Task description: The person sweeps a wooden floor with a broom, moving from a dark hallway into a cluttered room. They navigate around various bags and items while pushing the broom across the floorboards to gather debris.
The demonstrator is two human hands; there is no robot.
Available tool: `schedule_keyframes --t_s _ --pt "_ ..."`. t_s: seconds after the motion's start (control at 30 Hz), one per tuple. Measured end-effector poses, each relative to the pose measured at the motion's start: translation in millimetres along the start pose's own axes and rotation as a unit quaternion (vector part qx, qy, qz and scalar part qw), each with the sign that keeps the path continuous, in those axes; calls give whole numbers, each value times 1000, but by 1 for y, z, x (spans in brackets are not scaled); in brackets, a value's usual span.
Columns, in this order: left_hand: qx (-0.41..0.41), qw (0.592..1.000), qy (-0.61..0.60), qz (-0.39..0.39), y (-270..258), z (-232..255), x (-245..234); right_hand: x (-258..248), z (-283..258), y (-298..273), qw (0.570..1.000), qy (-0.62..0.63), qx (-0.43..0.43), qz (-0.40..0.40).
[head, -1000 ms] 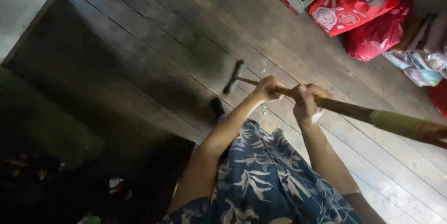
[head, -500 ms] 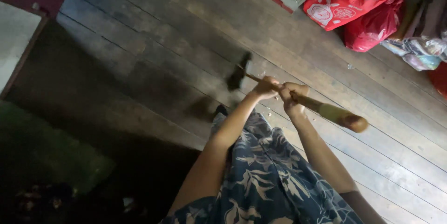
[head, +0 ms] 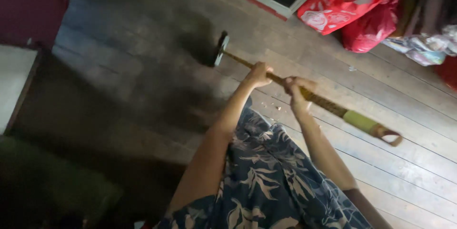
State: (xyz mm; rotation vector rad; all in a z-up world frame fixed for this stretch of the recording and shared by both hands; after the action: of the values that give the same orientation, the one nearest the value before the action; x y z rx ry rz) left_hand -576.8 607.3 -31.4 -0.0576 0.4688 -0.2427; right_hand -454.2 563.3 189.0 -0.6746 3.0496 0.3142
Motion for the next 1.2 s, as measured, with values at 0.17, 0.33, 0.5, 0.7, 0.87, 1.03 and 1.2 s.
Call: schedule_keyframes --t_s 0.17,0.33,0.5,0.7,0.87,1.03,1.2 --pt "26 998 -20 -58 41 -19 105 -25 11 17 988 -145 41 -18" --pt "23 986 20 -163 75 23 121 -53 24 46 945 -327 17 -26" --pt "70 994 0 -89 103 99 39 -84 -45 81 979 -178 -27 98" --pt "-55 993 -5 -107 114 8 56 -80 -9 86 996 -29 30 84" --pt "45 986 -96 -132 108 24 108 -86 52 70 987 -96 89 95" --pt "195 973 20 -118 144 51 97 -73 35 102 937 -306 123 112" --pt "142 978 -101 -112 165 81 -33 -56 -40 163 972 -85 -2 220"
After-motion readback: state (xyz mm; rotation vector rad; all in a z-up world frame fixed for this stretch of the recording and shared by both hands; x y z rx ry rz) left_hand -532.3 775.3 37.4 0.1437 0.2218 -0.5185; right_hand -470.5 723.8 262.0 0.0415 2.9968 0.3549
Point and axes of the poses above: each hand's wrist, its own y-axis towards the middle knuckle, its own x-axis out of the palm, z = x × y, the point moved 9 cm from there along y, towards the middle knuckle, and after that the axes turned 7 degrees about -z, right-handed, at the moved point
